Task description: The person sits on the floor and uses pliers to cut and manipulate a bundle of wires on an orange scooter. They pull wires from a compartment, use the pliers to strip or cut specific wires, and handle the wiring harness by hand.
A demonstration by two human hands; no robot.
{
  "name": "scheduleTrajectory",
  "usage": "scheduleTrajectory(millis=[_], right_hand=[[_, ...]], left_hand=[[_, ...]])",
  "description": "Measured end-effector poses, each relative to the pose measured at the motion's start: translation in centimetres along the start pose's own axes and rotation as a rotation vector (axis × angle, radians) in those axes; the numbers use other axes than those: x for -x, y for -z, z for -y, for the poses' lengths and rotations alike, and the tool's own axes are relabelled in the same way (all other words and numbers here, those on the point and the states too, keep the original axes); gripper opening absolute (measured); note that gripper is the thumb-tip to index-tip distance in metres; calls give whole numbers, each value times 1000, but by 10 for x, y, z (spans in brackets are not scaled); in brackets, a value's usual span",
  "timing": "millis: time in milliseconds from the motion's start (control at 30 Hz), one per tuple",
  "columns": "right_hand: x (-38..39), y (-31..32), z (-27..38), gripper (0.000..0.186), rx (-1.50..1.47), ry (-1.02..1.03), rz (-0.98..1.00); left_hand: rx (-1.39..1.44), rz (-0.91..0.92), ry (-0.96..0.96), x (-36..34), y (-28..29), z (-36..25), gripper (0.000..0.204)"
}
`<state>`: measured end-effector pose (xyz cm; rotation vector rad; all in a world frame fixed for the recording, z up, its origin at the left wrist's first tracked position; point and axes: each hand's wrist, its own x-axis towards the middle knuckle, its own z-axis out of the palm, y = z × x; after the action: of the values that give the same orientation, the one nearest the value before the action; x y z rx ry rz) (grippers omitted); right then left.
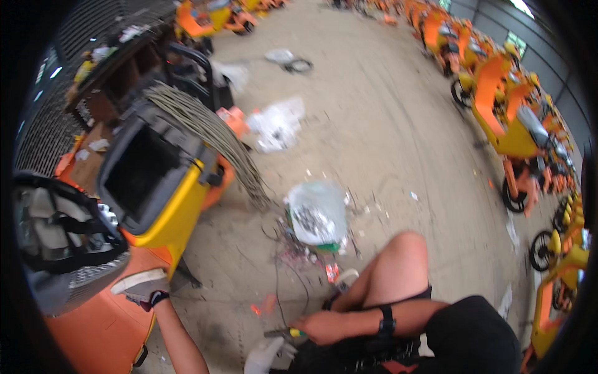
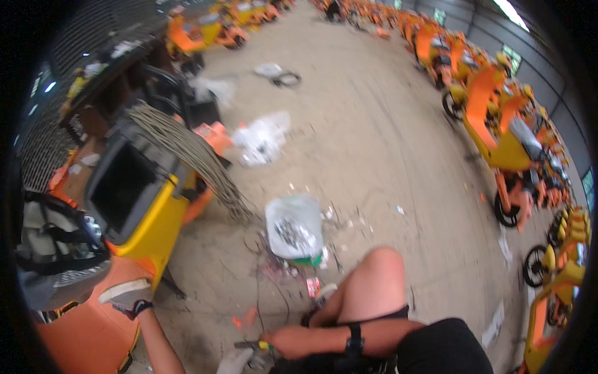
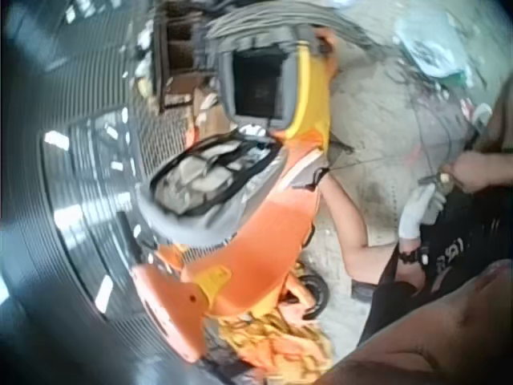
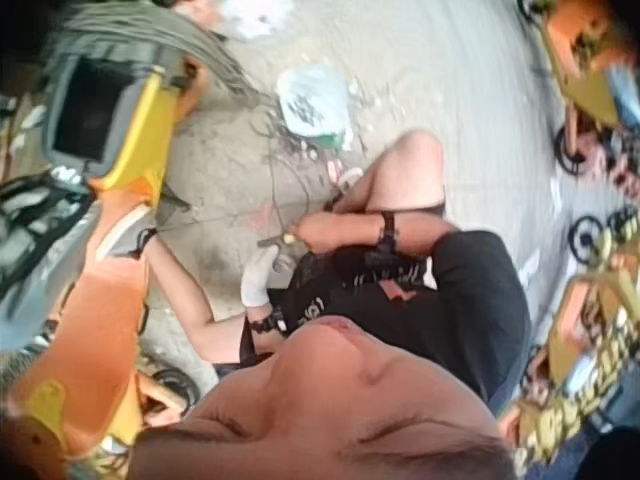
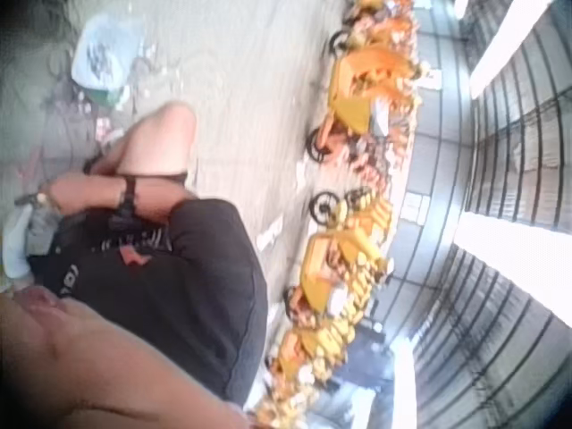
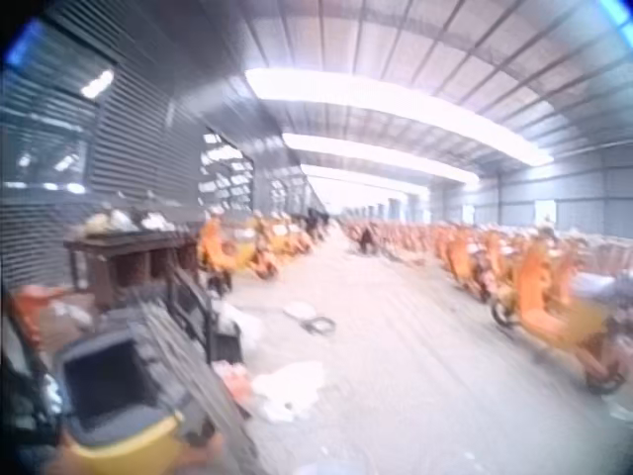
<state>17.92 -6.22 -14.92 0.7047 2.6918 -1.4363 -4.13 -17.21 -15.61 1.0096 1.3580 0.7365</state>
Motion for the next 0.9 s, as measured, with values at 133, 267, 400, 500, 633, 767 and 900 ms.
scheduleTrajectory(millis=[133, 267, 400, 500, 633, 767, 900], right_hand=[[8, 16, -2, 61, -2, -91, -47], [19, 22, 4, 60, -106, -163, -61], [21, 18, 2, 57, -55, -177, -94], [21, 15, -1, 54, 10, -169, -86], [23, 7, -5, 53, 23, -163, -58], [24, 12, 6, 51, -25, -201, -47], [17, 21, 3, 53, -124, -176, 18]], left_hand=[[318, 26, 161, -20, -6, -15, 29], [327, 37, 214, -23, -20, -38, 33], [377, -41, 213, -22, -29, -21, 32], [380, -12, 209, -25, -31, -20, 31], [354, 22, 199, -29, -33, -8, 30], [365, 85, 129, -29, -29, -4, 29], [812, 212, 168, -29, -23, 6, 33]])
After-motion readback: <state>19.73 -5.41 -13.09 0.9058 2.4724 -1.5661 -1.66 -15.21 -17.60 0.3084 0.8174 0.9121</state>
